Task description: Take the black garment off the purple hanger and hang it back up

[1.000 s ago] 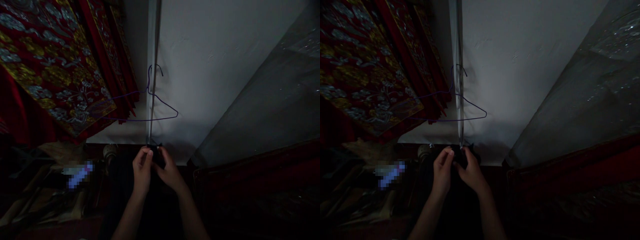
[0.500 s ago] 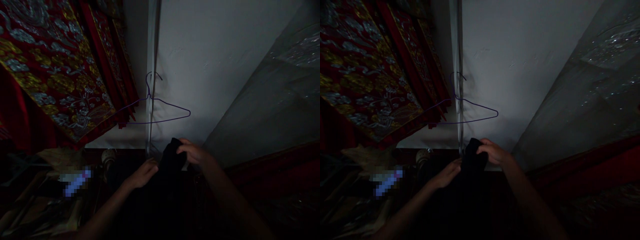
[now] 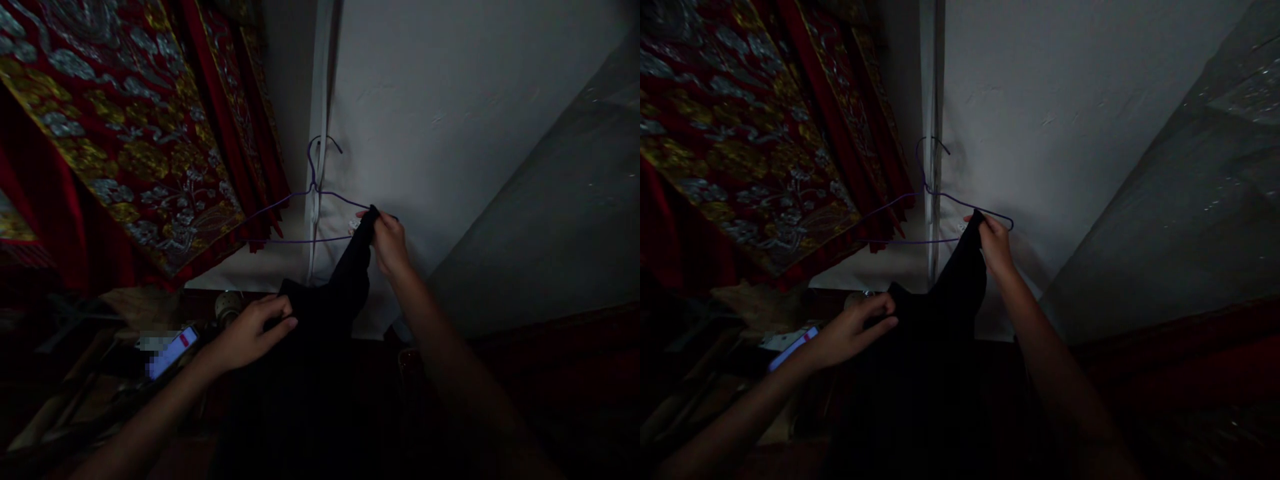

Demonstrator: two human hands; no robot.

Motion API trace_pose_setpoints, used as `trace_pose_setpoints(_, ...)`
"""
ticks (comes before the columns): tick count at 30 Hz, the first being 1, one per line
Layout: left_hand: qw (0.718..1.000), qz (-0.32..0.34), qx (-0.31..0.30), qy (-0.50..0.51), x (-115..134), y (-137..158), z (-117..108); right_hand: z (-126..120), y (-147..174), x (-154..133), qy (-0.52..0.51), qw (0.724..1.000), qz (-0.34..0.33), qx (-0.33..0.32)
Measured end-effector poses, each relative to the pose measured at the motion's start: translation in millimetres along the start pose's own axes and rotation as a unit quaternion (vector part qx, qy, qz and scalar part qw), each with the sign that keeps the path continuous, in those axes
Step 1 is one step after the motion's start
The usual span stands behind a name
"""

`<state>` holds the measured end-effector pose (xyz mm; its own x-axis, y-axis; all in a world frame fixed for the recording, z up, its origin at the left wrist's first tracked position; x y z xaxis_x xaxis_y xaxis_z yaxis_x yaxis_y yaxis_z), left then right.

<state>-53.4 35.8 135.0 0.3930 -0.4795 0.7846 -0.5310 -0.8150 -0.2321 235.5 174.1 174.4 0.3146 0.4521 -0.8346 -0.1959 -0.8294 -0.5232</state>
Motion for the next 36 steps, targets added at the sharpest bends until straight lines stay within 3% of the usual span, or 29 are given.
trace_pose_setpoints(3, 0.993, -0.052, -0.02, -0.102, -15, 3, -17, 14, 8, 12, -0.005, 0.998, 0.046, -0.051)
trace_pose_setpoints(7, 0.962, -0.123, -0.03, -0.244, -57, -1, -48, 25, 12, 20, 0.076, 0.987, -0.002, -0.14)
trace_pose_setpoints(9, 0.959, -0.135, -0.027, -0.247, -74, -3, -62, 24, 12, 23, 0.116, 0.976, -0.001, -0.185)
trace_pose_setpoints(12, 0.966, -0.137, 0.015, -0.22, -84, -10, -77, 9, 12, 23, 0.172, 0.967, -0.001, -0.187)
trace_pose_setpoints(15, 0.966, -0.117, 0.07, -0.22, -73, -20, -90, -13, 9, 16, 0.226, 0.962, -0.018, -0.15)
trace_pose_setpoints(19, 0.971, -0.05, 0.113, -0.203, -36, -33, -98, -31, 9, 5, 0.264, 0.954, -0.033, -0.138)
trace_pose_setpoints(25, 0.985, 0.08, 0.149, 0.007, 10, -64, -83, -17, 43, 1, 0.18, 0.958, -0.035, -0.219)
trace_pose_setpoints(28, 0.973, 0.118, 0.191, 0.047, 14, -80, -76, -19, 51, 3, 0.161, 0.973, -0.066, -0.154)
trace_pose_setpoints(31, 0.971, 0.133, 0.196, 0.014, 13, -86, -79, -42, 34, 9, 0.152, 0.984, -0.094, 0.014)
trace_pose_setpoints(33, 0.975, 0.131, 0.178, -0.031, 13, -85, -84, -61, 13, 14, 0.152, 0.981, -0.082, 0.091)
trace_pose_setpoints(36, 0.976, 0.127, 0.158, -0.074, 14, -82, -95, -84, -19, 17, 0.168, 0.984, -0.006, 0.053)
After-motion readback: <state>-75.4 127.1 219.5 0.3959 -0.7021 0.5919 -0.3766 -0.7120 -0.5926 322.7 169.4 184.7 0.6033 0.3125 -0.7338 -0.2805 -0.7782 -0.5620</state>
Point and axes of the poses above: each hand's wrist, its own y-axis away from the middle knuckle, its own z-axis out of the palm, x = y × z, the point moved 2 cm from there along -y, towards the middle knuckle, and after that the axes turned 10 degrees about y, right-handed, at the moved point
